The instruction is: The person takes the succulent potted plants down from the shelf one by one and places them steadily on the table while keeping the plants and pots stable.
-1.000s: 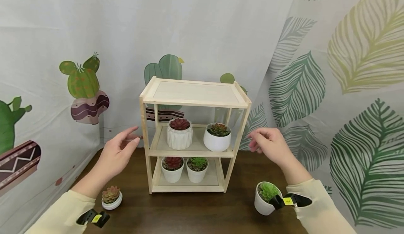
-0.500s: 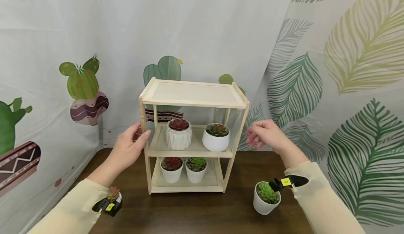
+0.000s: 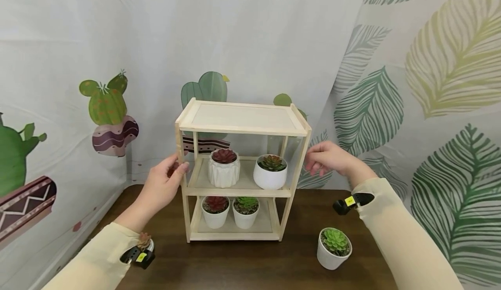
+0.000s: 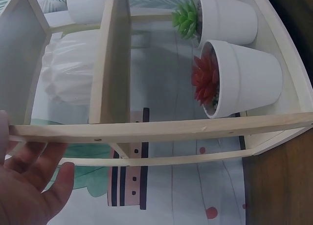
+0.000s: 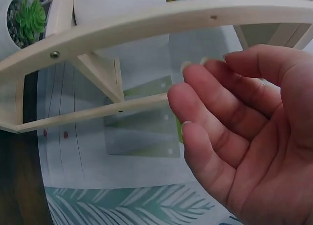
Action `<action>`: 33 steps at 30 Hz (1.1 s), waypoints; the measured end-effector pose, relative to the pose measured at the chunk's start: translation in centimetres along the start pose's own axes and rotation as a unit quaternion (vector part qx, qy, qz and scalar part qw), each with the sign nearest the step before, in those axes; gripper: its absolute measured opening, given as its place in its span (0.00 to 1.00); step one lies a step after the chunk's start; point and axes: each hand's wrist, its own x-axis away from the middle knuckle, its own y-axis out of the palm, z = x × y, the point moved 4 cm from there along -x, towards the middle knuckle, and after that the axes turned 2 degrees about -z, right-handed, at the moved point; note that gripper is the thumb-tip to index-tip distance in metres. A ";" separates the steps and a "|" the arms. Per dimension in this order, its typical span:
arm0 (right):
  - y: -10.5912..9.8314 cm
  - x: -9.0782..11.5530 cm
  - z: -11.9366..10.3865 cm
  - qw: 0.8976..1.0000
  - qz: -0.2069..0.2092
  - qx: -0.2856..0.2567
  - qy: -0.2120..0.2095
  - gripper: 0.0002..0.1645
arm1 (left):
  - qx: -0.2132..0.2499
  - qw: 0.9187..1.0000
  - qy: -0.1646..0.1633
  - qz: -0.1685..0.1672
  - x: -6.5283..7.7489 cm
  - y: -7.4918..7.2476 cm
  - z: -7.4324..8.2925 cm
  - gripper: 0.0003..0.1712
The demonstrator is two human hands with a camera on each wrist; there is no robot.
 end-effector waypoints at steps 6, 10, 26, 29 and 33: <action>0.2 -0.9 0.2 1.000 -0.008 -0.001 0.002 0.14 | -0.002 1.000 -0.009 -0.002 0.0 0.0 0.0 0.24; 0.6 -1.7 0.3 1.000 -0.007 -0.008 0.008 0.16 | -0.004 1.000 -0.012 -0.002 0.0 -0.2 0.0 0.24; 2.5 -3.2 0.3 1.000 -0.018 0.004 0.012 0.22 | 0.005 0.999 -0.034 -0.004 0.3 -0.2 0.0 0.26; 2.8 -3.6 0.3 1.000 -0.020 0.005 0.019 0.24 | 0.003 0.999 -0.032 -0.003 0.3 -0.1 -0.1 0.26; 3.0 -4.0 0.4 0.999 -0.031 0.009 0.028 0.30 | 0.003 1.000 -0.027 -0.004 0.3 0.0 -0.2 0.25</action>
